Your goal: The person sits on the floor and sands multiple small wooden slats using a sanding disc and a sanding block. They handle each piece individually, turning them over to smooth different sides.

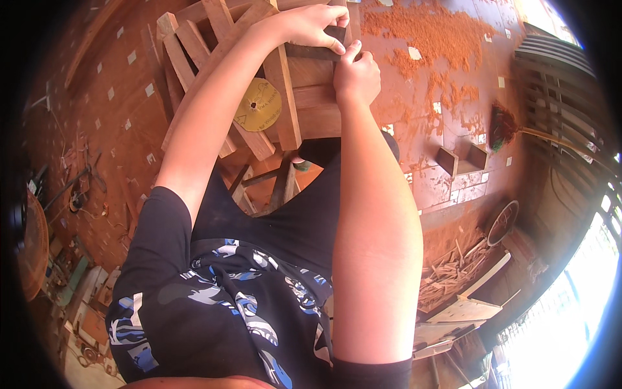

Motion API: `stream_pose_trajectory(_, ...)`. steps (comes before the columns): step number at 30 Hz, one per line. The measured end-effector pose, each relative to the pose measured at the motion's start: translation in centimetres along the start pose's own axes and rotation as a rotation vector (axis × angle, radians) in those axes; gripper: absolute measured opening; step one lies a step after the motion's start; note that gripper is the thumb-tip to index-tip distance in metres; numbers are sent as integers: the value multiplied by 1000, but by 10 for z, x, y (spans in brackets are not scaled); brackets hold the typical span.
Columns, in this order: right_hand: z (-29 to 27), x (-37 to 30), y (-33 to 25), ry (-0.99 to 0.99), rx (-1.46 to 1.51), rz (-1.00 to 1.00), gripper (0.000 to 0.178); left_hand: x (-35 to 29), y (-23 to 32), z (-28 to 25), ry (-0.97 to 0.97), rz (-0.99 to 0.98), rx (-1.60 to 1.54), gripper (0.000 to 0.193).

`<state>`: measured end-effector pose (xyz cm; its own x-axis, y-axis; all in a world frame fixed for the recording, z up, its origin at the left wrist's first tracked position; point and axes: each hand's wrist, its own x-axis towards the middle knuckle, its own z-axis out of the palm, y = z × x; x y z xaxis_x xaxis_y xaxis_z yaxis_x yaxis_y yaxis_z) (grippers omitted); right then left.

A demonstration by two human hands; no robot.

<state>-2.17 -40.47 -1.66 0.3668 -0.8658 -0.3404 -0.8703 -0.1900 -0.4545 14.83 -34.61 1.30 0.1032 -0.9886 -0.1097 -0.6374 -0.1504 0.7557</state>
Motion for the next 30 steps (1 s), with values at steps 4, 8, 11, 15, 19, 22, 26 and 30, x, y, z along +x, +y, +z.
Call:
stream_pose_trajectory(4, -1, -3, -3, 24, 6, 1, 64, 5, -7, 3, 133, 17, -129, 46)
stream_pose_trajectory(8, -3, -4, -5, 14, -9, 1, 63, 12, -16, 10, 316, 117, -404, 34)
stream_pose_trajectory(11, -4, -5, -3, 21, 0, 7, 63, 15, -19, 18, 399, 196, -310, 33)
stream_pose_trajectory(15, -2, -4, -5, 21, 15, 6, 64, 26, -28, 13, 462, 186, -644, 25)
stream_pose_trajectory(19, -3, -5, -8, 10, -12, -7, 63, 28, -17, -6, 845, 262, -790, 17)
stream_pose_trajectory(22, -5, -5, -5, 27, -12, 7, 63, 32, -3, -4, 1025, 277, -945, 16)
stream_pose_trajectory(26, -2, -5, -5, 33, 7, -22, 63, 14, 6, -18, 1228, 267, -1236, 15)
stream_pose_trajectory(30, 1, -4, -3, 40, -12, -32, 64, -52, 36, -32, 1052, 324, -1795, 15)
